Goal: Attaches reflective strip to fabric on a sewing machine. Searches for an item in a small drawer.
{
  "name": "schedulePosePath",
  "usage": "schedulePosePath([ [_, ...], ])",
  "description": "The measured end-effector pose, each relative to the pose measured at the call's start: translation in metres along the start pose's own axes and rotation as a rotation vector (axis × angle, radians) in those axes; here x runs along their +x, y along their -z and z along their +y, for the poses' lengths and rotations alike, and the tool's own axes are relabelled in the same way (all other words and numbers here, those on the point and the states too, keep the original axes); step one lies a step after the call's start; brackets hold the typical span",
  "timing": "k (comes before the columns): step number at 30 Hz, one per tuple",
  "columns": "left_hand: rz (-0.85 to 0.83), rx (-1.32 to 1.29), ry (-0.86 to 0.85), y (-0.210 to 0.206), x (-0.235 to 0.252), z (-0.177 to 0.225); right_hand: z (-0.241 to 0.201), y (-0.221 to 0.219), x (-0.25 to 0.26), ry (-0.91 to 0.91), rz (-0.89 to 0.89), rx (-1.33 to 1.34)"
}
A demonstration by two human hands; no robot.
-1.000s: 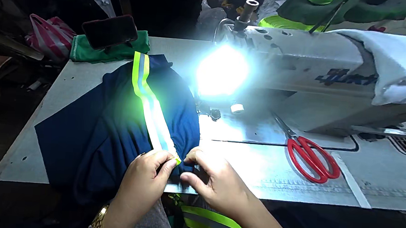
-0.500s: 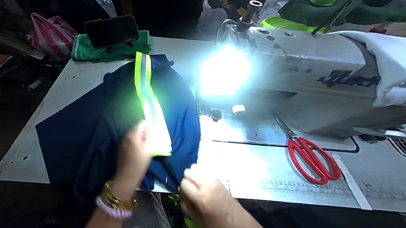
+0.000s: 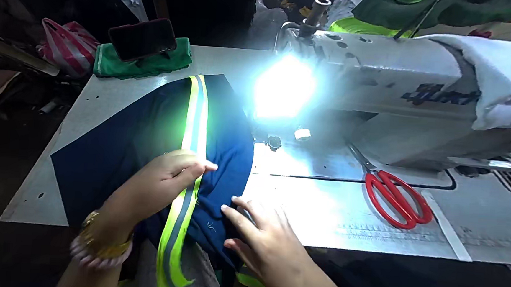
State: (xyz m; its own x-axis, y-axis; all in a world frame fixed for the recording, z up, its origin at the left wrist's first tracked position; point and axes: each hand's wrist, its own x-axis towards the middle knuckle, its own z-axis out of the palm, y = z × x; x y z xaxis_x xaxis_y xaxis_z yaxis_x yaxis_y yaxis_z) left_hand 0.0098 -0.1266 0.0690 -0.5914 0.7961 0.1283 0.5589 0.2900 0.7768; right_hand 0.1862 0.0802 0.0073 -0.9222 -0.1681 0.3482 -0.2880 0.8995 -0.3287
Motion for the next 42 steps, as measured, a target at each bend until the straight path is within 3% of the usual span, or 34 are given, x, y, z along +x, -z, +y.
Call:
schedulePosePath([
  [5,0.083,0.625,0.24,-0.029,0.027,-0.027,-0.001,-0.005,0.004,0.065,-0.057,-0.015],
  [8,0.13,0.801,0.399,-0.02,0.027,-0.016,0.005,0.001,0.01,0.062,-0.051,-0.028],
  [11,0.112,0.825,0.275,-0.029,0.04,-0.022,0.008,0.001,0.022,0.055,-0.024,0.002],
  [16,-0.071,0.781,0.304,-0.045,0.111,-0.021,0.023,-0.002,0.031,0.061,-0.086,-0.13],
  [21,-0.148,0.519,0.171,-0.06,0.176,-0.019,0.06,0.012,0.026,-0.137,0.013,-0.35],
  [23,0.014,0.413,0.121,-0.067,0.164,-0.042,0.07,0.025,0.021,-0.201,-0.011,-0.402],
  [27,0.328,0.514,0.05,-0.068,0.121,-0.011,0.086,0.045,0.027,-0.18,0.084,-0.272],
  [29,0.255,0.606,0.084,-0.08,0.096,-0.026,0.091,0.045,0.04,-0.126,0.064,-0.145],
  [31,0.135,0.717,0.158,-0.082,0.065,-0.034,0.094,0.04,0.055,-0.087,-0.1,-0.057],
  [33,0.151,0.769,0.187,-0.077,0.035,-0.04,0.095,0.028,0.06,-0.026,-0.206,-0.067],
  [36,0.181,0.805,0.23,-0.067,0.007,-0.036,0.093,0.019,0.058,0.018,-0.181,-0.158],
  [40,0.221,0.728,0.229,-0.063,0.036,-0.019,0.09,0.018,0.061,-0.086,-0.122,-0.259],
  [42,0.06,0.727,0.268,-0.064,0.073,-0.016,0.091,0.019,0.065,-0.168,-0.109,-0.328],
])
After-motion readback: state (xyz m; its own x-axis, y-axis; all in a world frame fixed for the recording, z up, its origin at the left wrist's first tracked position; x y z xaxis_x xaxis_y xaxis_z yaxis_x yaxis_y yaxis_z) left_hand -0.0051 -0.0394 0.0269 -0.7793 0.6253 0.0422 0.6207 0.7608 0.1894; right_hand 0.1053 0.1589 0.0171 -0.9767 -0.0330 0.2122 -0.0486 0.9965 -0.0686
